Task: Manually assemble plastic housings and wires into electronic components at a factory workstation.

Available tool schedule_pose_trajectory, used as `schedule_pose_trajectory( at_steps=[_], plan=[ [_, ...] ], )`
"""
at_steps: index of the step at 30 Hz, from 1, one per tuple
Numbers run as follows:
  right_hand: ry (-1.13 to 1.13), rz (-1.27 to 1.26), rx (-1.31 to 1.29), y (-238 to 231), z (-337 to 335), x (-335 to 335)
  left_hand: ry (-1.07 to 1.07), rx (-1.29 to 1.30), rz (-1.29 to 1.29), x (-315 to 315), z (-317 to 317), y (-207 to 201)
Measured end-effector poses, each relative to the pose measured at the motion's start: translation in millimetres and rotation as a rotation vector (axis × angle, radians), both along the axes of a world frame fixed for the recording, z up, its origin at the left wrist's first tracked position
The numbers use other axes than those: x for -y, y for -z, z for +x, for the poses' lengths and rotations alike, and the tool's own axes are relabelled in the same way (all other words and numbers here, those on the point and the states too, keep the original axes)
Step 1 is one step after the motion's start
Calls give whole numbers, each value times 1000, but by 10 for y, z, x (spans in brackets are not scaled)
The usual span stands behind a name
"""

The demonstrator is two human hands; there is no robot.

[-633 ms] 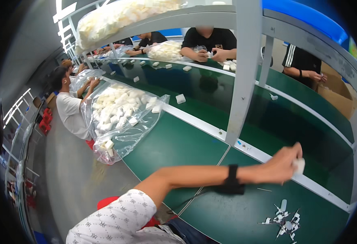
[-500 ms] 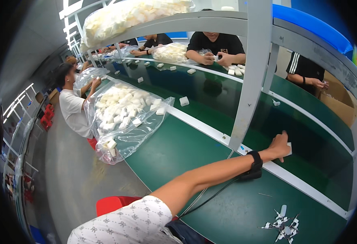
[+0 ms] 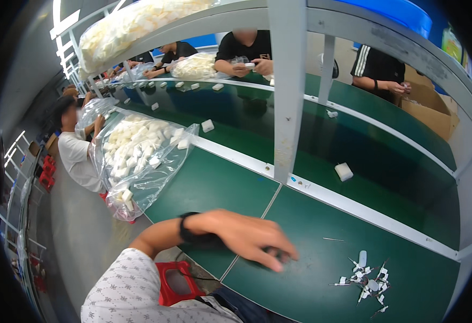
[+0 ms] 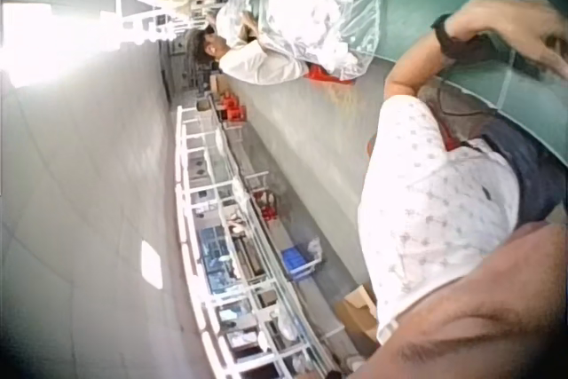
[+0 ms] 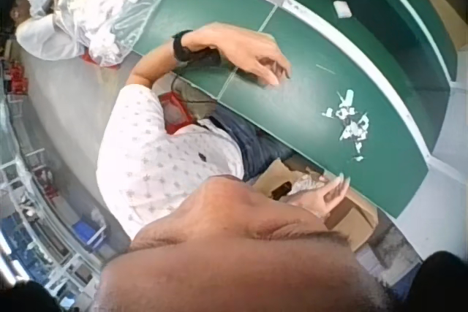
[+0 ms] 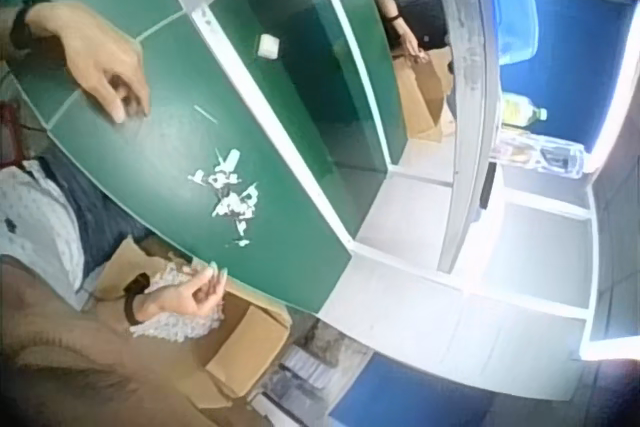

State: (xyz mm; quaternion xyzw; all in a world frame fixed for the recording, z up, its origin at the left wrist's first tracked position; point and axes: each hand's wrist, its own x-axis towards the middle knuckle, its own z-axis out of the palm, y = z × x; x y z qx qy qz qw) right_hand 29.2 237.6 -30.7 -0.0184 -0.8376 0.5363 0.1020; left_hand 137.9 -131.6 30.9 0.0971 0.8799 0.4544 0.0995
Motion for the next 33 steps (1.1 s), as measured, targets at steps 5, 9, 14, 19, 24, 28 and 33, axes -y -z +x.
schedule_pose_trajectory(
  at_steps=[5, 9, 14, 19, 24, 28, 33],
  plan=[
    [40, -21, -81, 89, -84, -107, -1067, -123, -591, 747, 1006, 203],
    [-26, -107, -163, 138, -105, -50, -1545, 19, -1138, 1301, 2019, 638],
    [-3, -101, -109, 45, -73, 0, -1435, -14, -1127, 2027, 2298, 1085],
    [23, -91, -104, 101, -75, 29, -1368, -130, -1180, 2523, 2013, 1277],
    [35, -67, -192, 261, -143, 24, -1298, -94, -1282, 2427, 1679, 1151],
    [8, -83, -251, 315, -202, 86, -1248, 15, -1383, 2374, 1722, 1029],
    [28, -82, -193, 290, -235, 170, -1270, 8, -1290, 2290, 1725, 1050]
  ],
)
